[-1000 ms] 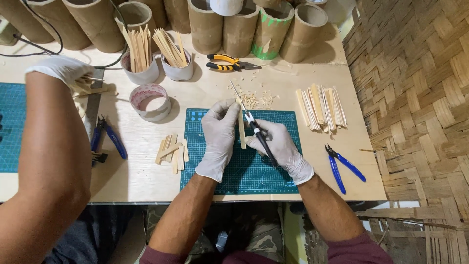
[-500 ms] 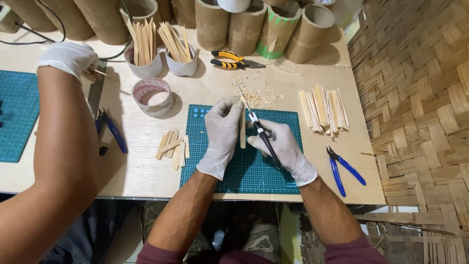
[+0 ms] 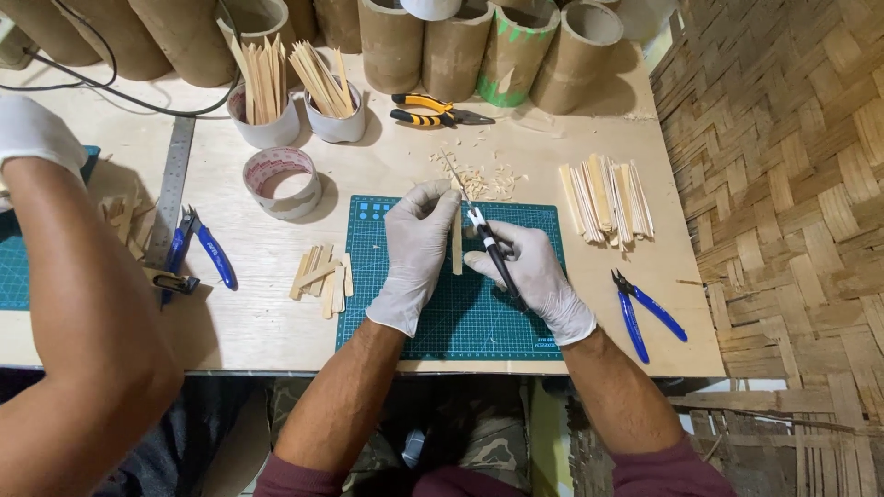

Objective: A person wearing gloves uses scissors to cut small wooden sticks on a green cutting mat at a workshop table.

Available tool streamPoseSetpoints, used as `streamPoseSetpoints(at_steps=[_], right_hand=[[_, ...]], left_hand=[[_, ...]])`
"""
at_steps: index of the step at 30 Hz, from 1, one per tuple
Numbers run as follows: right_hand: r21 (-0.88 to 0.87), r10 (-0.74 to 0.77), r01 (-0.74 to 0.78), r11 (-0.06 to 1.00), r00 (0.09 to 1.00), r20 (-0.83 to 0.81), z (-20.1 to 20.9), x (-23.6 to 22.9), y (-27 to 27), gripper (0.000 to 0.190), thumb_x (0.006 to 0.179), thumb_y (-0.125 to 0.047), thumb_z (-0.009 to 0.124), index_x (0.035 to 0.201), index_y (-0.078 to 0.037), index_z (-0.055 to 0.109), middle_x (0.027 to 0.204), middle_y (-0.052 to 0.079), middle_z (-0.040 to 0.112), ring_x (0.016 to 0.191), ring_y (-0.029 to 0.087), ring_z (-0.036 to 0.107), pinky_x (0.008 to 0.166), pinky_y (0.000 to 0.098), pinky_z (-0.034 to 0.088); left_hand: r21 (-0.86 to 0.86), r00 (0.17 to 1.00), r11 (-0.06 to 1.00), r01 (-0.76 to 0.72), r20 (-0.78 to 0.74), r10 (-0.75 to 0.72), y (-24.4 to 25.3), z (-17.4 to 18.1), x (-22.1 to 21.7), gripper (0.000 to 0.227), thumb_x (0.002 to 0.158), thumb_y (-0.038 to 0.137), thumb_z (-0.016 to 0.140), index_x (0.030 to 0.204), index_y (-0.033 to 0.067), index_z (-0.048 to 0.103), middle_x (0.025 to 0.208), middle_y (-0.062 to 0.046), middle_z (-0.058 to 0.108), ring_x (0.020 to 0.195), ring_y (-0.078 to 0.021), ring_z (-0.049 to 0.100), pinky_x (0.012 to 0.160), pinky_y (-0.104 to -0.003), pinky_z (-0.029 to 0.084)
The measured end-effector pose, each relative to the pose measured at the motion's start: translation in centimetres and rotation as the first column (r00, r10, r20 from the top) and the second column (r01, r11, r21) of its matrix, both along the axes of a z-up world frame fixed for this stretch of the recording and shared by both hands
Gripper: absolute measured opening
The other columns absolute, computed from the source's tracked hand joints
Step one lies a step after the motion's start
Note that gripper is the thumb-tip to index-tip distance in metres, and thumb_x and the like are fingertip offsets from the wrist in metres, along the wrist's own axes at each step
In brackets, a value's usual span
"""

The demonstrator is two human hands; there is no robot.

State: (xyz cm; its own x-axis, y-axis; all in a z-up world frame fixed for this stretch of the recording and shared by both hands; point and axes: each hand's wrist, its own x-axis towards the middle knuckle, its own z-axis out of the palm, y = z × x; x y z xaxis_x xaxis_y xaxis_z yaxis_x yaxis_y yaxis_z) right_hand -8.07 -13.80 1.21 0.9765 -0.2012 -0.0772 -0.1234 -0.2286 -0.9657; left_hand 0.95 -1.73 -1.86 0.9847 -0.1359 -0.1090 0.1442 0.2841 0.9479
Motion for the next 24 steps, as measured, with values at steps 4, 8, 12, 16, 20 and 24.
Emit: streamPoseSetpoints(at_steps=[4,8,12,16,20,24], right_hand=[[-0.01,0.02,-0.02,1.0,1.0,0.015,-0.1,0.1,-0.1,0.046,0.079,-0.02,0.084,0.117,0.002,0.073,0.055,0.006,0.062,0.043,0.01,0.058,0.049,0.0206,0.044],[0.006,0.038,-0.038,0.999,0.999,0.012,-0.4,0.1,-0.4,0.046,0.079,-0.019,0.083,0.119,0.002,0.072,0.054,0.006,0.062,0.043,0.01,0.059,0.049,0.0206,0.044],[0.004,0.044,-0.044,0.999,0.999,0.016,0.0,0.0,-0.4,0.043,0.079,-0.019,0.082,0.116,0.002,0.073,0.052,0.006,0.06,0.042,0.01,0.057,0.048,0.0207,0.043],[0.0,0.036,-0.036,0.999,0.999,0.012,-0.3,-0.1,-0.4,0.042,0.079,-0.02,0.082,0.114,0.001,0.074,0.051,0.005,0.059,0.04,0.01,0.056,0.047,0.0204,0.041],[0.0,0.019,-0.019,1.0,1.0,0.005,-1.3,0.0,-0.8,0.038,0.079,-0.02,0.083,0.11,0.0,0.075,0.048,0.006,0.058,0.039,0.01,0.054,0.046,0.02,0.04],[0.007,0.017,-0.017,1.0,1.0,-0.008,-0.7,-0.1,-0.5,0.039,0.079,-0.022,0.083,0.11,0.0,0.075,0.048,0.006,0.059,0.039,0.01,0.055,0.047,0.0203,0.04]], left_hand=[[0.024,1.0,1.0,0.002,0.016,-0.002,0.1,0.3,-0.1,0.013,0.084,0.018,0.08,0.094,0.0096,0.079,0.078,-0.003,0.07,0.076,-0.0092,0.058,0.06,-0.024,0.05],[0.015,1.0,1.0,0.003,0.01,-0.003,0.2,0.8,-0.4,0.014,0.083,0.015,0.081,0.095,0.0085,0.079,0.078,-0.004,0.071,0.076,-0.009,0.058,0.06,-0.024,0.05],[0.019,1.0,1.0,0.014,0.004,-0.014,0.5,2.2,-1.1,0.012,0.082,0.014,0.081,0.092,0.0085,0.08,0.077,-0.003,0.07,0.075,-0.0087,0.057,0.061,-0.023,0.05],[0.029,1.0,1.0,0.009,0.012,-0.009,0.3,0.4,-0.3,0.01,0.082,0.014,0.082,0.09,0.0096,0.079,0.075,-0.002,0.07,0.074,-0.0072,0.057,0.06,-0.022,0.049],[0.01,1.0,1.0,0.029,-0.01,-0.028,0.1,0.0,-0.1,0.01,0.081,0.014,0.082,0.089,0.0093,0.079,0.075,-0.002,0.07,0.073,-0.0076,0.058,0.06,-0.022,0.05],[0.004,0.999,0.999,0.032,0.005,-0.032,0.1,0.0,-0.1,0.006,0.08,0.012,0.081,0.084,0.0091,0.078,0.07,-0.002,0.067,0.069,-0.0075,0.059,0.058,-0.022,0.05]])
